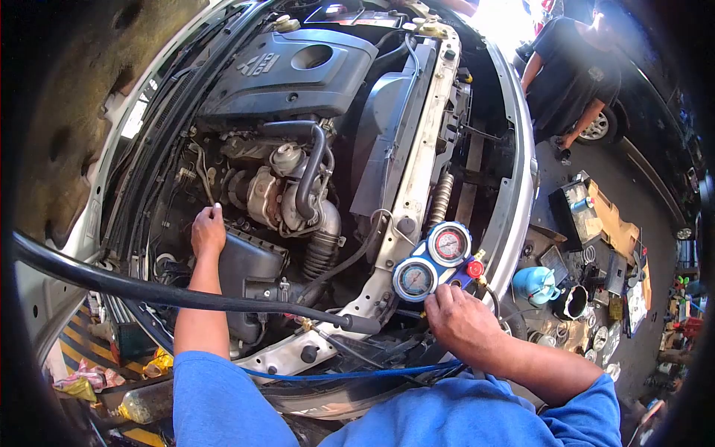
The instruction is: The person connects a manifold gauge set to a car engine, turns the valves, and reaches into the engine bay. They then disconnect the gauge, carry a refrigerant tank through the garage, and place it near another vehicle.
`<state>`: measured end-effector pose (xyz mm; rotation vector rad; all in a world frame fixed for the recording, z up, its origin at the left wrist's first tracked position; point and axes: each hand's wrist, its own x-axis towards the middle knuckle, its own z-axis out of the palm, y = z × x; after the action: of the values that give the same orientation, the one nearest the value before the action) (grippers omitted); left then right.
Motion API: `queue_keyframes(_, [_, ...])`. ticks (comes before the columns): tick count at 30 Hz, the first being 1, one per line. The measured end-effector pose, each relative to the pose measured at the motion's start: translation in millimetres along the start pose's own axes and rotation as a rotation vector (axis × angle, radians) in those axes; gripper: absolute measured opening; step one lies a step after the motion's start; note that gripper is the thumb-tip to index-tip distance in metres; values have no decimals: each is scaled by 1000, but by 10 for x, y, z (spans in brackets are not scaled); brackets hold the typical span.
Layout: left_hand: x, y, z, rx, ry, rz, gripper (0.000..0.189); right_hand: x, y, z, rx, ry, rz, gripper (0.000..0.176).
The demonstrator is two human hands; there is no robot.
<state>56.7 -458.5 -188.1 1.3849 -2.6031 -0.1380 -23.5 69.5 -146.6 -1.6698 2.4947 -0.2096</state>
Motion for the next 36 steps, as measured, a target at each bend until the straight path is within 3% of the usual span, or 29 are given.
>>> queue_keyframes(22, [-15,30,-13,28,5,-2,46,4,15,-21,50,-12,11,15])
queue_keyframes(25, [-4,13,-3,26,5,-3,46,10,7,-22,56,-12,50,15])
queue_keyframes(28, [-16,35,-10,20,14,-4,46,46,-54,44,23,-105,221,19])
queue_keyframes(32, [19,-86,59,-11,76,93,48,160,-8,-59,167,-292,394,38])
queue_keyframes(36, [56,-152,128,-60,104,103,47,39,-90,-75,-206,-29,6,24])
